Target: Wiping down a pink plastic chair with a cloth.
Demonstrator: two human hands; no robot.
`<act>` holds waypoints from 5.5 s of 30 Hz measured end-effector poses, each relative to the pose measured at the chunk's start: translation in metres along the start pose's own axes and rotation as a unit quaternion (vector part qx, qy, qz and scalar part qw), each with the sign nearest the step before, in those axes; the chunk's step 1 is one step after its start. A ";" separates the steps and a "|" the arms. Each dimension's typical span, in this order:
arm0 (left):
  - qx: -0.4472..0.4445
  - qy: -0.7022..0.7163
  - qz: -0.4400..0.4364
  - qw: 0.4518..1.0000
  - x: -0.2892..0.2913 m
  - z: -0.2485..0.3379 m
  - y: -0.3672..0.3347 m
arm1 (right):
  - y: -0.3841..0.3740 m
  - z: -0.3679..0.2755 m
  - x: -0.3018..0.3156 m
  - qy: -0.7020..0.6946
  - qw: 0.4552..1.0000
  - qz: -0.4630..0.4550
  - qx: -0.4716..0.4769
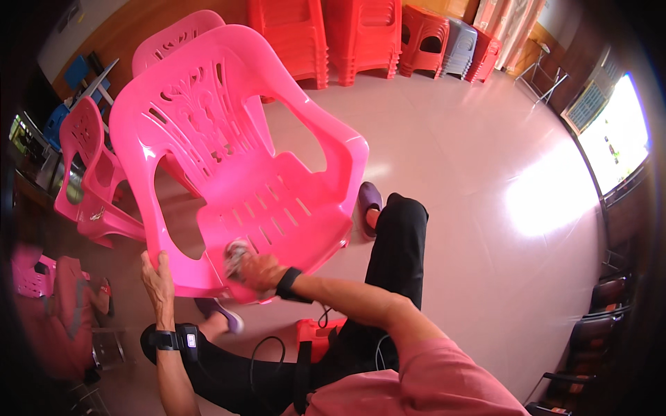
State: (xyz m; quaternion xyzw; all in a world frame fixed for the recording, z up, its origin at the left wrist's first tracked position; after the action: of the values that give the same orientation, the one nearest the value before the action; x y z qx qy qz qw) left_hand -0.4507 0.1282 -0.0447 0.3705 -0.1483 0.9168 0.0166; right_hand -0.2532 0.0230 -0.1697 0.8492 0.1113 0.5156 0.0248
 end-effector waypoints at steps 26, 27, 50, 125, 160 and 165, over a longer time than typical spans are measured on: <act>0.089 0.194 0.039 0.976 0.002 -0.015 0.011 | -0.144 0.044 0.006 -0.094 0.994 0.055 0.012; 0.083 0.195 0.036 0.977 0.001 -0.015 0.011 | -0.139 0.044 0.004 -0.154 0.986 0.029 0.055; -0.078 0.116 -0.184 0.973 0.027 0.092 -0.029 | -0.037 -0.049 0.096 -0.673 0.722 -0.107 0.122; 0.458 0.555 -0.054 0.692 -0.148 -0.158 0.175 | -0.035 0.082 -0.007 -0.381 0.867 0.317 -0.048; 0.121 -0.140 -0.158 0.970 -0.014 0.010 -0.036 | -0.119 0.058 -0.003 -0.076 0.984 0.098 0.127; 0.071 -0.096 -0.153 0.981 -0.006 0.004 -0.035 | -0.194 0.001 0.031 -0.078 0.944 0.143 0.288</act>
State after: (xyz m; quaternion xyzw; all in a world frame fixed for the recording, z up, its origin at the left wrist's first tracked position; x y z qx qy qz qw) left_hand -0.4387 0.1606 -0.0370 0.4752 -0.0252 0.8719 0.1159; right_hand -0.2698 0.2191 -0.1736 0.8646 0.1300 0.3919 -0.2863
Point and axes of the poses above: each hand's wrist, its own y-axis away from the middle knuckle, its own x-axis out of the back of the hand, z = x × y, the point moved 5 cm from there along -y, towards the middle knuckle, and after that the axes turned 3 degrees about x, right-handed, at the moved point
